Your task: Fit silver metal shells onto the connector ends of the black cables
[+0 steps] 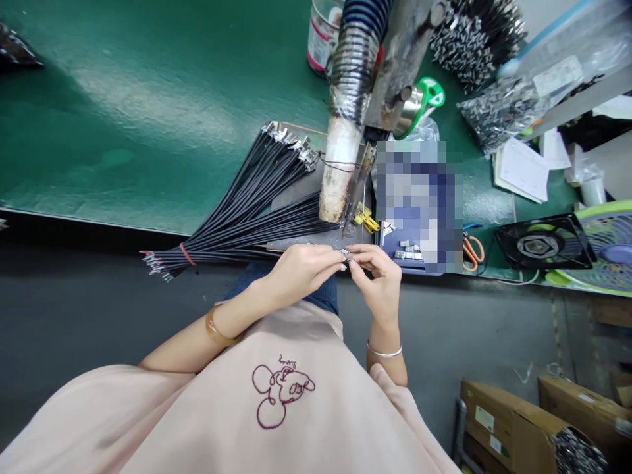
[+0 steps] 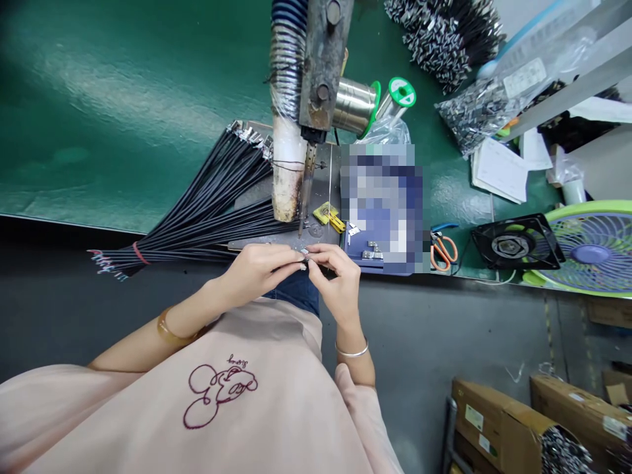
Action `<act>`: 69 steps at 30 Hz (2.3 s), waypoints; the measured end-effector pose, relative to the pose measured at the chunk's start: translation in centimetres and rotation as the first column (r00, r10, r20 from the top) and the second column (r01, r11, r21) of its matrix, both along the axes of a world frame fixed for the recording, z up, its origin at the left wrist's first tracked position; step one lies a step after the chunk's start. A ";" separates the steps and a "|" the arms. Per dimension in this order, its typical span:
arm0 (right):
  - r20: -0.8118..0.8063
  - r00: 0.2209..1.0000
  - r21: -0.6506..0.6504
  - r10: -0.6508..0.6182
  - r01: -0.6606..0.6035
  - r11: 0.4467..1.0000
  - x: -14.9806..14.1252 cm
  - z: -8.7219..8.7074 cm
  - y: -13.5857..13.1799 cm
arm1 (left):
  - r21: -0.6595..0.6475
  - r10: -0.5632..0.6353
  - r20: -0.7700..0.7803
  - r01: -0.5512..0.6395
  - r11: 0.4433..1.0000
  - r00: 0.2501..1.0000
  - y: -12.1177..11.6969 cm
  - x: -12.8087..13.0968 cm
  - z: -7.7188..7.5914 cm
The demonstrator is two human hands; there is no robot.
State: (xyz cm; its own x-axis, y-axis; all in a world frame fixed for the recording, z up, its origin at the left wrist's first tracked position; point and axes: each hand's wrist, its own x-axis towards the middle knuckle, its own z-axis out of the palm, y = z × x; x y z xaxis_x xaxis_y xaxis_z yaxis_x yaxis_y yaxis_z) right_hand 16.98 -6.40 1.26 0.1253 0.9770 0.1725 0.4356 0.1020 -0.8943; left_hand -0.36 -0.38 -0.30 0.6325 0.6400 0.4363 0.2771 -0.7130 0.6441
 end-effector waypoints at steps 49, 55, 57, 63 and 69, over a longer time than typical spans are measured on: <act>0.271 0.952 0.363 -0.146 0.040 0.931 -1.7 -0.9 1.4 | -0.825 0.438 0.268 -0.031 0.565 0.858 1.3 1.7 1.0; 0.279 0.946 0.346 -0.167 0.063 0.936 -1.4 -1.1 1.2 | -0.799 0.386 0.219 -0.062 0.598 0.896 1.2 1.5 0.8; 0.296 0.939 0.364 -0.174 0.057 0.930 -1.3 -1.1 1.4 | -0.788 0.399 0.212 -0.086 0.610 0.892 1.1 1.6 0.8; 0.316 0.928 0.409 -0.196 0.053 0.911 -1.7 -0.7 1.9 | -0.752 0.425 0.229 -0.118 0.648 0.876 0.9 1.6 1.1; 0.334 0.923 0.392 -0.191 0.048 0.919 -1.8 -0.7 1.1 | -0.762 0.369 0.209 -0.086 0.642 0.905 1.0 1.4 0.9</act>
State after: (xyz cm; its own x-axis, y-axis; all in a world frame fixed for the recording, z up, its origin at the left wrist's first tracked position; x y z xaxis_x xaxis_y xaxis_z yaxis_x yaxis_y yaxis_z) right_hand 15.15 -5.26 0.53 0.0967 0.8140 0.5728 0.7486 0.3198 -0.5808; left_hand 1.01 0.63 0.65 0.3364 0.9376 -0.0879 0.0439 0.0776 0.9960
